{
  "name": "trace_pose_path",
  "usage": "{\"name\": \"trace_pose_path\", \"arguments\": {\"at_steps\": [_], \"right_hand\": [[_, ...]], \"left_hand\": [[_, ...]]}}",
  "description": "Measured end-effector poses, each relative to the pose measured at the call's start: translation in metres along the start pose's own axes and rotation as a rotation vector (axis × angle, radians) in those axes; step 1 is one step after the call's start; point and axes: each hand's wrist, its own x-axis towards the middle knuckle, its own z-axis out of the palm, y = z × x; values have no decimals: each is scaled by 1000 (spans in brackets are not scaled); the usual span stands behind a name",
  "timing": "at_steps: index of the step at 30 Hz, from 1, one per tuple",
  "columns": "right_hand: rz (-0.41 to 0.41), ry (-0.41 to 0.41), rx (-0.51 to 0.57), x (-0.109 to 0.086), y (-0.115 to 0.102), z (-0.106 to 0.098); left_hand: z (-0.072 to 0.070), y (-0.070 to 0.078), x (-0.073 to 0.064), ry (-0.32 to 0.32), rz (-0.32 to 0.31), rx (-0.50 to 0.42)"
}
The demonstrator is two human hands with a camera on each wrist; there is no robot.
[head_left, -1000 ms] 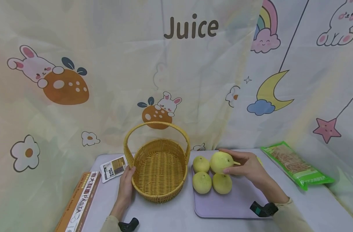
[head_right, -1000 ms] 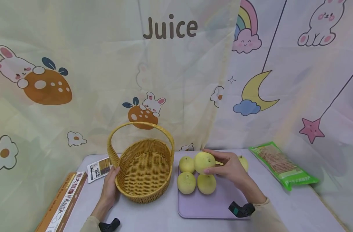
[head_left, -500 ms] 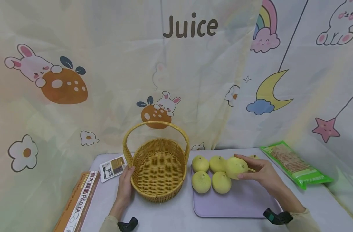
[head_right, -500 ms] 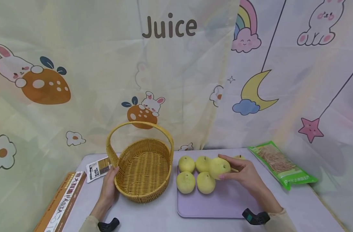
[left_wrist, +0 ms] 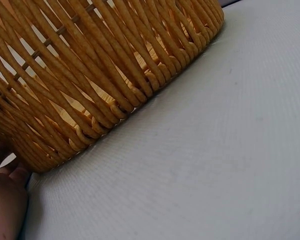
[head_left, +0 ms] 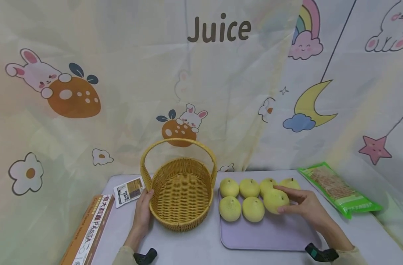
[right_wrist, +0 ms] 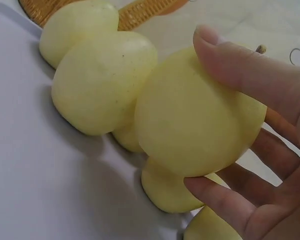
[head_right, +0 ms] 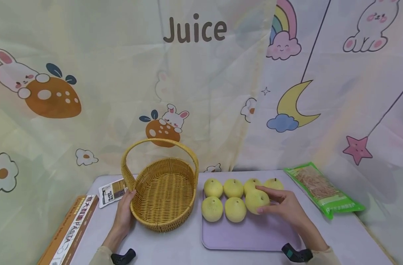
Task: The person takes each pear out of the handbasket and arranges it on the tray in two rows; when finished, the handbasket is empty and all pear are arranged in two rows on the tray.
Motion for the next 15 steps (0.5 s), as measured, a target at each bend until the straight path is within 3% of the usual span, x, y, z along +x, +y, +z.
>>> {"name": "trace_pose_path", "arguments": {"at_steps": [15], "right_hand": [[-33,2,-52,-4,15,3]], "left_hand": [[0,3,-2,-6,0,3]]}}
